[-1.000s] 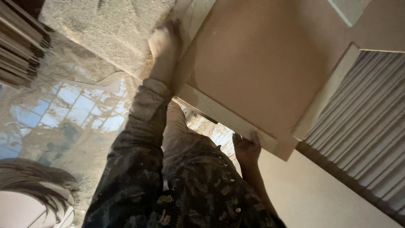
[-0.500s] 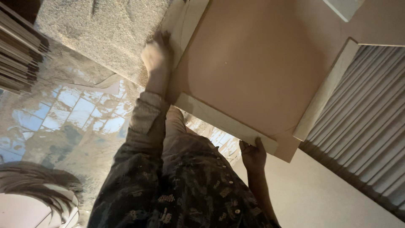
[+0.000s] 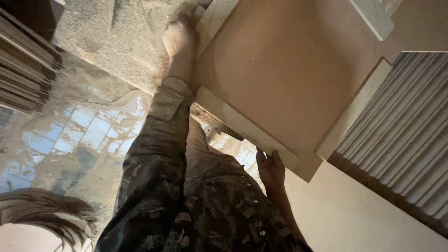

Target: The person holds a large wooden furniture panel and aligns thin wooden strips along its edges, pressing them into place and checking the fit. They then lift and reposition the panel on the workbench, continuing to fit the strips around its perimeter.

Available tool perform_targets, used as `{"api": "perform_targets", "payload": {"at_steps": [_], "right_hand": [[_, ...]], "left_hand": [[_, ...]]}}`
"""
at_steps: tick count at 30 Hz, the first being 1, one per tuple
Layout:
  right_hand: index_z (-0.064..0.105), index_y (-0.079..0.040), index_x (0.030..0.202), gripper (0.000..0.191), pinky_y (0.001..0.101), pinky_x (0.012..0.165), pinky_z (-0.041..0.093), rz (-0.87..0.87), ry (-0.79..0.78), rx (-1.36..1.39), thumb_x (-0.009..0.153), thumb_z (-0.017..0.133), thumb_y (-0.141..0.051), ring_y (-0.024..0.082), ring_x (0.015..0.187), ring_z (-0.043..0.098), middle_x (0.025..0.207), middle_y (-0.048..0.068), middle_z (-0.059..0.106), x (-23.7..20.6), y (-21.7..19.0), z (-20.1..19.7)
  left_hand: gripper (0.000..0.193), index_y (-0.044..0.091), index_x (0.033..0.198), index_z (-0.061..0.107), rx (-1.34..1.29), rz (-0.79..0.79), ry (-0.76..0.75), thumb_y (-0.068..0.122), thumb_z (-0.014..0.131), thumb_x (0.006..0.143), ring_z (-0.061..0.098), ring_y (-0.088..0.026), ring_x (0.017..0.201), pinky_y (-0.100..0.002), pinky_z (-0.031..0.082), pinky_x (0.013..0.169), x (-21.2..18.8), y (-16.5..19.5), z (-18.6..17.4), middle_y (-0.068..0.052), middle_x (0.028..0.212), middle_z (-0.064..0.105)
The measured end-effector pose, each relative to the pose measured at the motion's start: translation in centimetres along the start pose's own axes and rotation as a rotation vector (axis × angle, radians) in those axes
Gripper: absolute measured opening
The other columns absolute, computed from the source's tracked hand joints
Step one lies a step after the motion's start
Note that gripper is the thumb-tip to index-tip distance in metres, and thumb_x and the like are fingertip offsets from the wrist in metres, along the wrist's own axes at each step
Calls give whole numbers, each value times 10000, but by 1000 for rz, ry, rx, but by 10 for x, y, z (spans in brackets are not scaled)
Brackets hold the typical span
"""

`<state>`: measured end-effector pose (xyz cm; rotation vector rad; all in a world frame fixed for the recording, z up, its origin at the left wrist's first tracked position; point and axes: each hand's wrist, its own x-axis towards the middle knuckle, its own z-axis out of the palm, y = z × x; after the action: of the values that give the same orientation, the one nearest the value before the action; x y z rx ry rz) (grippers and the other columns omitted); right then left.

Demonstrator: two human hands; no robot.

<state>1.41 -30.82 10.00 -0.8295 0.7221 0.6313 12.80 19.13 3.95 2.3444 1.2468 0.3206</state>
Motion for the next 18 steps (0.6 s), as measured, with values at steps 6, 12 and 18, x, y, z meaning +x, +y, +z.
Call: {"api": "perform_targets", "payload": {"at_steps": [6, 12, 18], "right_hand": [[498, -23, 1400, 399, 377, 995, 529, -125, -114, -149, 1024, 574, -132, 261, 1280, 570, 1378, 129, 622, 0, 4, 9], [488, 28, 1387, 393, 268, 789, 494, -265, -132, -694, 1013, 540, -80, 202, 1172, 631, 1221, 93, 692, -9, 20, -10], [519, 28, 1391, 367, 242, 742, 452, -57, -157, -476, 1124, 510, -224, 161, 1018, 604, 1127, 96, 699, 19, 25, -34]], "left_hand": [[185, 169, 1128, 681, 127, 465, 373, 138, 641, 950, 698, -346, 778, -452, 534, 635, -80, -49, -57, -130, 926, 737], [397, 25, 862, 671, -398, -319, -497, 367, 582, 1044, 719, -311, 702, -432, 565, 671, -251, -40, -68, -181, 766, 713], [348, -61, 841, 635, -794, -439, -285, 243, 614, 1008, 724, -243, 568, -374, 568, 505, -253, -2, -20, -155, 657, 699]]}}
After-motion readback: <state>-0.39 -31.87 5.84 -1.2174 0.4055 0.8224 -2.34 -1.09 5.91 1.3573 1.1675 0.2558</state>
